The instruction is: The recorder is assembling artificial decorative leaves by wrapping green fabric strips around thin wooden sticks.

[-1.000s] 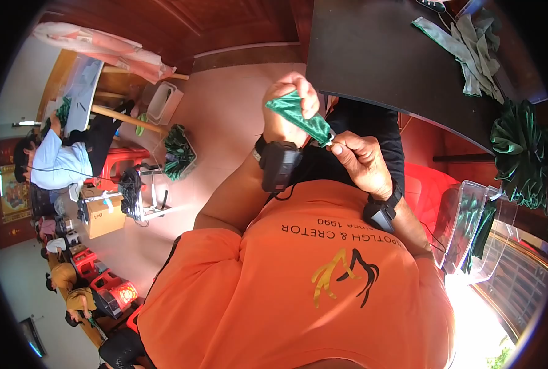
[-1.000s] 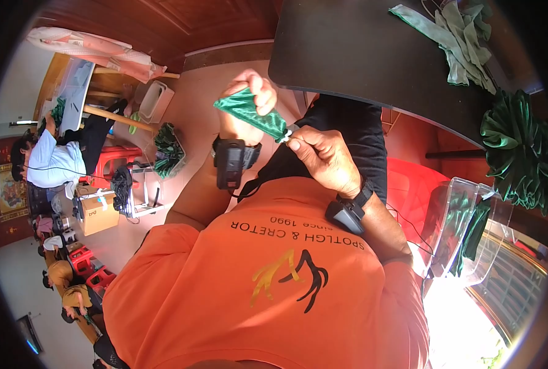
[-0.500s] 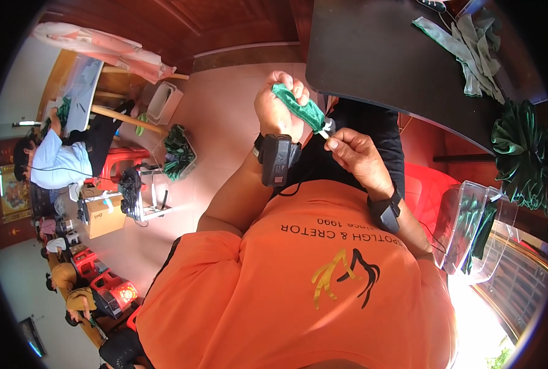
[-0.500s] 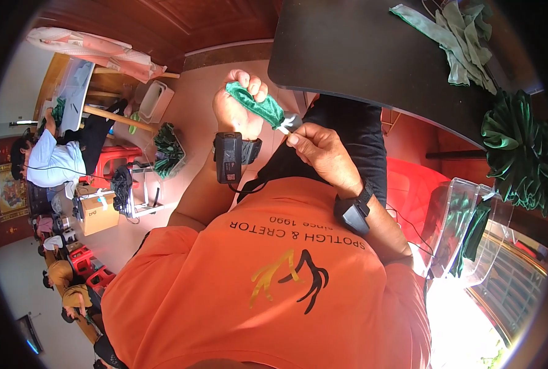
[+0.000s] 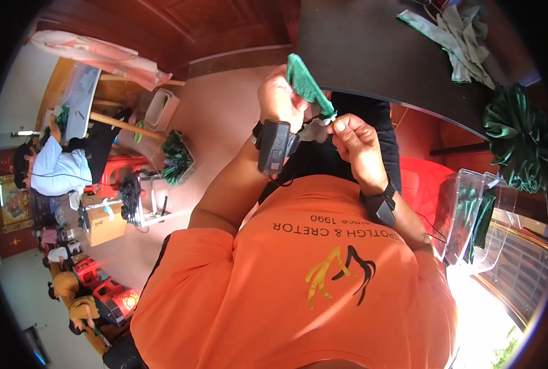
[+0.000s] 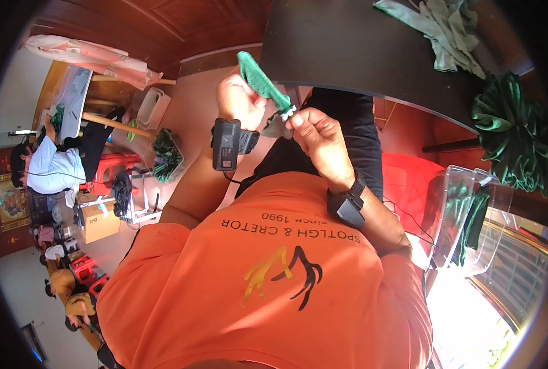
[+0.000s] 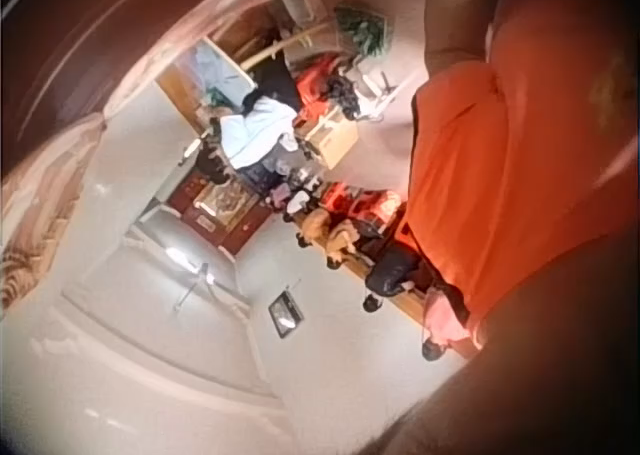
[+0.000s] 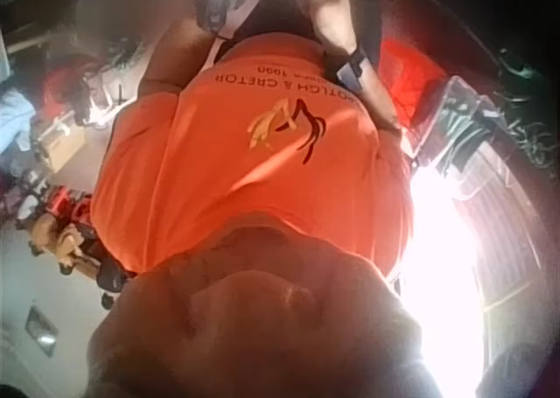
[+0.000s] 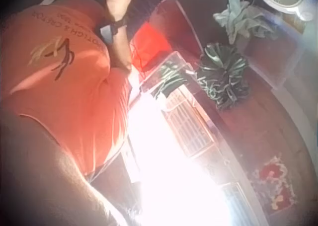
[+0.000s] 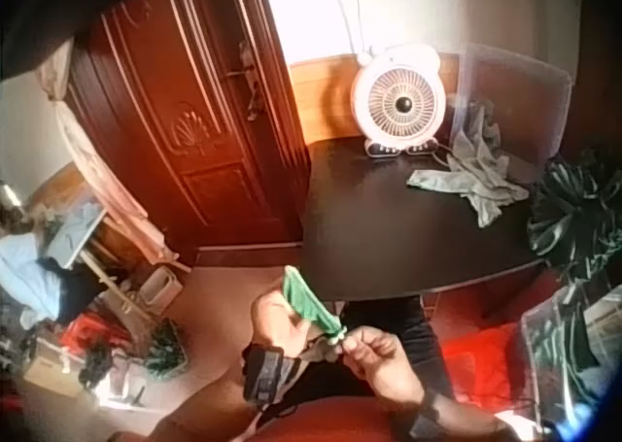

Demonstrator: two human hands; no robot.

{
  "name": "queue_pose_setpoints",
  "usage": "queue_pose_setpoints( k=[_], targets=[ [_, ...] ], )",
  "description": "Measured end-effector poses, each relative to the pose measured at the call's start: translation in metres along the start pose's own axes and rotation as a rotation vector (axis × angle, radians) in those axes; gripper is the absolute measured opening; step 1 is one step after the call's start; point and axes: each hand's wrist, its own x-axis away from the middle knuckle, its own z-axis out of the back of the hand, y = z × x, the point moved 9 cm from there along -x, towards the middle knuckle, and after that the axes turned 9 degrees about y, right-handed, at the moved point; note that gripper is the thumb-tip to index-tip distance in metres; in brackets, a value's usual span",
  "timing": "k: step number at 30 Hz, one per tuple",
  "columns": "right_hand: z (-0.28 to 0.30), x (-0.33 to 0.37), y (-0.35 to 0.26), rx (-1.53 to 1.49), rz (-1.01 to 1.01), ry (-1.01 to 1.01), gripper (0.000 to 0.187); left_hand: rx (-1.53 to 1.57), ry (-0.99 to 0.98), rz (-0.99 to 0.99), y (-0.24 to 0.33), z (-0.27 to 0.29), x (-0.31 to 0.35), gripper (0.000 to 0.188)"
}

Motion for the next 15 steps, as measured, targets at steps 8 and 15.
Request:
queue_pose_setpoints(
  k=[8, 15],
  targets=[
    [-0.02, 0.026, -0.004, -0.14, -0.163, -0.058, 0.022, 0.224, -0.204, 0.013, 0.012, 0.011, 0.019, 0.011],
    [-0.023, 0.052, -0.034, -0.075, -0.121, -0.143, 0.022, 0.206, -0.281, -0.1, 0.031, 0.032, 0.035, 0.01]
  ],
)
